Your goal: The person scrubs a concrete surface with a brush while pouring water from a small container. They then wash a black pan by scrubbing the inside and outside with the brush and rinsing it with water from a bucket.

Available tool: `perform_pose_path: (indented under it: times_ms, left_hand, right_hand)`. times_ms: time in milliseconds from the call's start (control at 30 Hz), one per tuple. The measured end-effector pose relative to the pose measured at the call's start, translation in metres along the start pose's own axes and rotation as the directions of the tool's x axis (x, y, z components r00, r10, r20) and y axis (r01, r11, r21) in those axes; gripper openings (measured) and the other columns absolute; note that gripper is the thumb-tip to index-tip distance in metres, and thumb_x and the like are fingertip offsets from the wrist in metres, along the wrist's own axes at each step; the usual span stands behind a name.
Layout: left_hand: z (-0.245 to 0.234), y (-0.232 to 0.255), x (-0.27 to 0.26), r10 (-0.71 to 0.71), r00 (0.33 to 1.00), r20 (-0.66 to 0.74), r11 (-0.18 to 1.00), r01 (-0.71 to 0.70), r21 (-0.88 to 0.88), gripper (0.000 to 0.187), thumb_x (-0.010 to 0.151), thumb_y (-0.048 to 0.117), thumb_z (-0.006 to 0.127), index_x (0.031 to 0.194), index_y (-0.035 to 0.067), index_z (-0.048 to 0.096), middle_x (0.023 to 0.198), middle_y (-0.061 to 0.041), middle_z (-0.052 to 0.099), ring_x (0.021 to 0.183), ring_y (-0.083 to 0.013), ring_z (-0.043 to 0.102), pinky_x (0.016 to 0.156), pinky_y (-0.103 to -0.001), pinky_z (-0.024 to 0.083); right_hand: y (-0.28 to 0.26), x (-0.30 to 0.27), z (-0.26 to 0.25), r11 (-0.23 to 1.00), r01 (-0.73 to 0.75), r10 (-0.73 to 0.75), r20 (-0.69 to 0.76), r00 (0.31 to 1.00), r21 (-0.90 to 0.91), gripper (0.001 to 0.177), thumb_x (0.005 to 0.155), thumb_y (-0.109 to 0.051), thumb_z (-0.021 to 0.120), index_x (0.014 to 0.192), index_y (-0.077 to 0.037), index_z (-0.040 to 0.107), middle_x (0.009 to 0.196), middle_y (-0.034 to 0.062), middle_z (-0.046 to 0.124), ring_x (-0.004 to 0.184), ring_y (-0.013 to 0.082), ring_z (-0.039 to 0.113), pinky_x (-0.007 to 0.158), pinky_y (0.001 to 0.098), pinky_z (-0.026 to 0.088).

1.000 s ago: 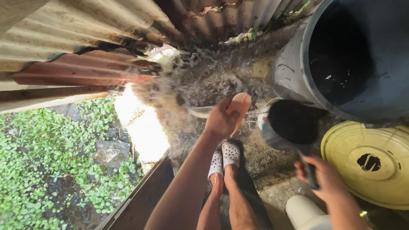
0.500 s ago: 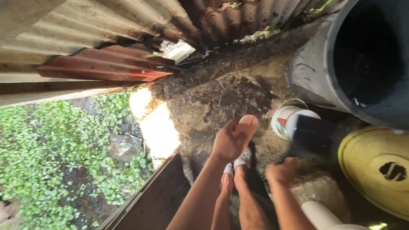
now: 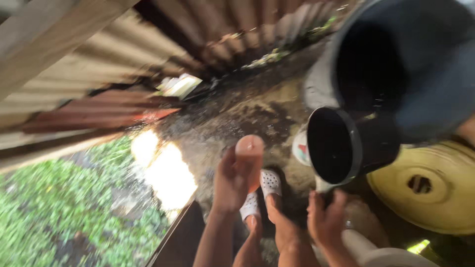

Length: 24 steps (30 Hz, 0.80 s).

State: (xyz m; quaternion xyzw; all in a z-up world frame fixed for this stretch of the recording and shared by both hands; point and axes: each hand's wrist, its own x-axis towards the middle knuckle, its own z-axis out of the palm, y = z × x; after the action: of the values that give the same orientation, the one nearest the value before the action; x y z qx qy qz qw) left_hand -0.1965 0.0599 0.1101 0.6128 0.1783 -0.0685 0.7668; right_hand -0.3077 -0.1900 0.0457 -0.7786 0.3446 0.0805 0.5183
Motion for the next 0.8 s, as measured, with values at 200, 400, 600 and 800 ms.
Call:
perform_pose_path:
  times_ms: [200, 400, 600, 800]
  left_hand:
    - [0.062, 0.06, 0.052, -0.055, 0.997, 0.047, 0.975, 0.044, 0.218, 0.042, 0.098, 0.015, 0.061, 0.138, 0.002, 0.066, 0.122, -0.009, 0.079, 0.111, -0.017, 0.074, 0.095, -0.035, 0.059]
    - [0.157, 0.069, 0.168, -0.109, 0.991, 0.081, 0.855, 0.051, 0.517, 0.043, 0.094, 0.02, 0.067, 0.133, 0.003, 0.068, 0.113, -0.012, 0.08, 0.101, -0.0208, 0.076, 0.089, -0.039, 0.06]
    - [0.193, 0.009, 0.265, -0.078, 0.98, 0.184, 0.887, -0.016, 0.462, 0.051, 0.096, 0.025, 0.068, 0.139, 0.0, 0.063, 0.115, -0.014, 0.08, 0.102, -0.0209, 0.077, 0.088, -0.036, 0.062]
    - [0.168, -0.047, 0.294, -0.129, 0.986, 0.105, 0.937, 0.086, 0.339, 0.057, 0.094, 0.02, 0.068, 0.145, -0.005, 0.058, 0.127, -0.018, 0.078, 0.118, -0.0245, 0.077, 0.101, -0.037, 0.058]
  right_hand:
    - [-0.121, 0.158, -0.133, 0.942, 0.298, -0.309, -0.056, 0.949, -0.155, 0.035, 0.107, -0.017, 0.065, 0.123, 0.009, 0.048, 0.096, 0.0177, 0.069, 0.079, 0.0198, 0.07, 0.065, 0.0368, 0.055]
    - [-0.115, 0.389, -0.115, 0.681, 0.128, -0.175, 0.01, 0.984, -0.721, 0.05, 0.092, -0.017, 0.076, 0.133, 0.005, 0.058, 0.125, 0.0374, 0.068, 0.116, 0.0534, 0.065, 0.097, 0.0553, 0.052]
    - [-0.009, 0.554, -0.055, 0.678, -0.281, 0.29, -0.104, 0.951, -0.679, 0.074, 0.097, -0.016, 0.072, 0.154, 0.005, 0.03, 0.143, 0.0357, 0.06, 0.132, 0.0507, 0.061, 0.107, 0.0557, 0.053]
    - [0.106, 0.633, -0.01, 0.601, -0.237, 0.325, -0.037, 0.945, -0.763, 0.083, 0.098, -0.017, 0.077, 0.159, 0.003, 0.024, 0.138, 0.037, 0.066, 0.125, 0.0504, 0.068, 0.105, 0.0533, 0.058]
